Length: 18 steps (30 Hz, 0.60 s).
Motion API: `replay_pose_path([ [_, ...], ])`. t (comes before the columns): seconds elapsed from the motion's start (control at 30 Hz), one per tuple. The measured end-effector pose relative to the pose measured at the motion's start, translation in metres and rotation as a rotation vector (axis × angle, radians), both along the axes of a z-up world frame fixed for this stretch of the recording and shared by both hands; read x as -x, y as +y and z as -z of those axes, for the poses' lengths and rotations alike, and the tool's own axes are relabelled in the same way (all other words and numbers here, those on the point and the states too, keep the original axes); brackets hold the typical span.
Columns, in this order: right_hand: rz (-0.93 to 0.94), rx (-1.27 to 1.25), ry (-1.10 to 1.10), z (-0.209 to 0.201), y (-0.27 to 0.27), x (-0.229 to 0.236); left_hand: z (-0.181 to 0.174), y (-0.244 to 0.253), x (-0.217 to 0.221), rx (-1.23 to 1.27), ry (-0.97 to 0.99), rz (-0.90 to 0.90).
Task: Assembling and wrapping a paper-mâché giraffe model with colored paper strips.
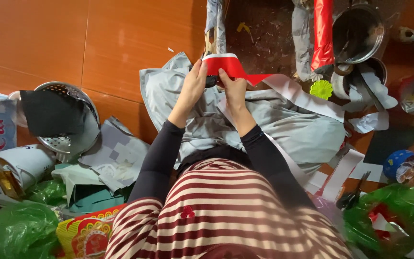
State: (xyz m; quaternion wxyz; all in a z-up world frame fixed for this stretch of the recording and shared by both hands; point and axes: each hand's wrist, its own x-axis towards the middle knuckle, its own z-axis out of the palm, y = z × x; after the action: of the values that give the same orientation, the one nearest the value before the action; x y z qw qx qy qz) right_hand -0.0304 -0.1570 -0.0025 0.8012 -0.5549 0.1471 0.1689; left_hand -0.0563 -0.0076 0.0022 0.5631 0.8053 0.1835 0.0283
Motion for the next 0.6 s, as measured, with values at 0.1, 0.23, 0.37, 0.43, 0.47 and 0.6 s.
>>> replay_pose_path([
  [0.1, 0.025, -0.07, -0.09, -0.018, 0.0, 0.001, -0.028, -0.006, -0.011, 0.391, 0.08, -0.002],
  [0.23, -0.033, -0.105, 0.053, 0.006, -0.006, -0.006, -0.069, -0.013, -0.02, 0.289, 0.305, 0.014],
  [0.37, -0.119, -0.182, 0.192, 0.075, -0.022, -0.005, -0.024, -0.016, -0.013, 0.007, 0.125, -0.03],
  [0.43, -0.239, -0.242, 0.3, 0.071, -0.035, 0.003, -0.005, -0.015, -0.012, -0.054, 0.066, -0.028],
  [0.47, -0.367, -0.3, 0.402, 0.069, -0.043, 0.003, 0.005, -0.015, -0.014, -0.113, 0.002, -0.032],
  [0.6, -0.243, 0.14, 0.007, 0.018, -0.033, -0.019, -0.057, -0.023, -0.015, 0.274, 0.405, -0.086],
])
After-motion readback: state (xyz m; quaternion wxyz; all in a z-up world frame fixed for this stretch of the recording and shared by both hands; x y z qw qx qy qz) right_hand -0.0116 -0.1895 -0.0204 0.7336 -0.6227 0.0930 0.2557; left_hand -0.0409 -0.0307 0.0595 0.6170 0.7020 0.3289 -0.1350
